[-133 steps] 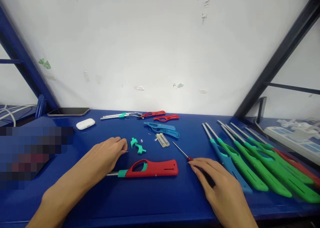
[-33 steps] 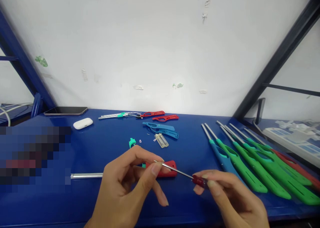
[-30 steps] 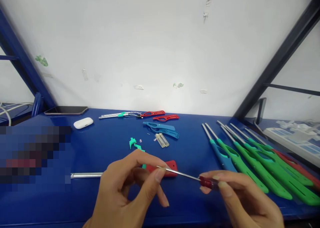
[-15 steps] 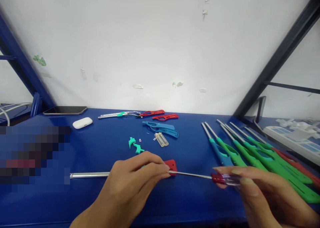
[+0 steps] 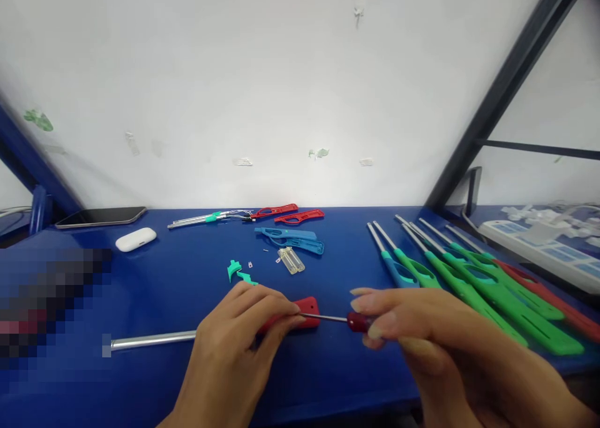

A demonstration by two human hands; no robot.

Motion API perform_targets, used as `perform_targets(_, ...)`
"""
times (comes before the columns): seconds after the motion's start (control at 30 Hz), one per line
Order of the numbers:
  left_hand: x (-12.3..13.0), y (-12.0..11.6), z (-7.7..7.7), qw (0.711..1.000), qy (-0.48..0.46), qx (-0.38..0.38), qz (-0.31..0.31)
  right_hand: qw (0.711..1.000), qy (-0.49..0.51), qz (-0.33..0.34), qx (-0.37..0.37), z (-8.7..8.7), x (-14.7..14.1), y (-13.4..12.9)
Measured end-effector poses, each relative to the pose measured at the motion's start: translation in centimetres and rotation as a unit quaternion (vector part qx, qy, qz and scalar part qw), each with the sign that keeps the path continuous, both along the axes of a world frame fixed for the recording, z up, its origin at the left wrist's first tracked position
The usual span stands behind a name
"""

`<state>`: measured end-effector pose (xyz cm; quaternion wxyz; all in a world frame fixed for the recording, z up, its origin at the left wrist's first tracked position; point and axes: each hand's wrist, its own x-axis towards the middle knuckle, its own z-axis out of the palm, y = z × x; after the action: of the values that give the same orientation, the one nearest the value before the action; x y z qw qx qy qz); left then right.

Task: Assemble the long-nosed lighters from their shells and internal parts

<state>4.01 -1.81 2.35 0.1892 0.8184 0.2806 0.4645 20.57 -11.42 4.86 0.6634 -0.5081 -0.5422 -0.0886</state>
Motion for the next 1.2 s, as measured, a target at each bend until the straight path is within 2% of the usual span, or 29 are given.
perform_targets(0.1,-0.2,-0.1,0.7,0.994,-0.043,-0.102,0.018,1.0,0.006,-0.001,-0.003,0.9,0.5,0.1)
perform_targets(0.23,-0.2,-0.1,1.6,0.97,-0.089,-0.225,0.032,0.998,-0.013,-0.022,-0.057,3.1,1.1,0.3)
perform_targets(0.37,0.1,-0.2,1.8,0.949,-0.098,-0.3,0.013,0.997,0.006,0.003,-0.073,4.8,1.2,0.8)
perform_targets(0.47,0.2,-0.2,1.4,0.941,-0.093,-0.326,0.01,0.996,-0.025,0.03,-0.084,5.0,1.5,0.9)
perform_targets(0.6,0.2,-0.3,0.8,0.951,-0.067,-0.299,0.04,0.994,-0.065,0.061,-0.07,4.6,2.2,0.9)
perform_targets(0.8,0.0,-0.7,0.4,0.983,-0.087,-0.158,0.044,0.992,-0.051,0.102,-0.048,5.9,1.4,1.2)
perform_targets(0.97,-0.6,-0.7,0.4,0.993,-0.068,-0.075,0.056,0.996,-0.033,0.067,-0.038,6.4,0.9,1.7)
perform_targets(1.2,-0.4,-0.4,0.5,0.994,-0.054,-0.051,0.076,0.992,-0.082,0.062,-0.079,5.8,1.9,1.9)
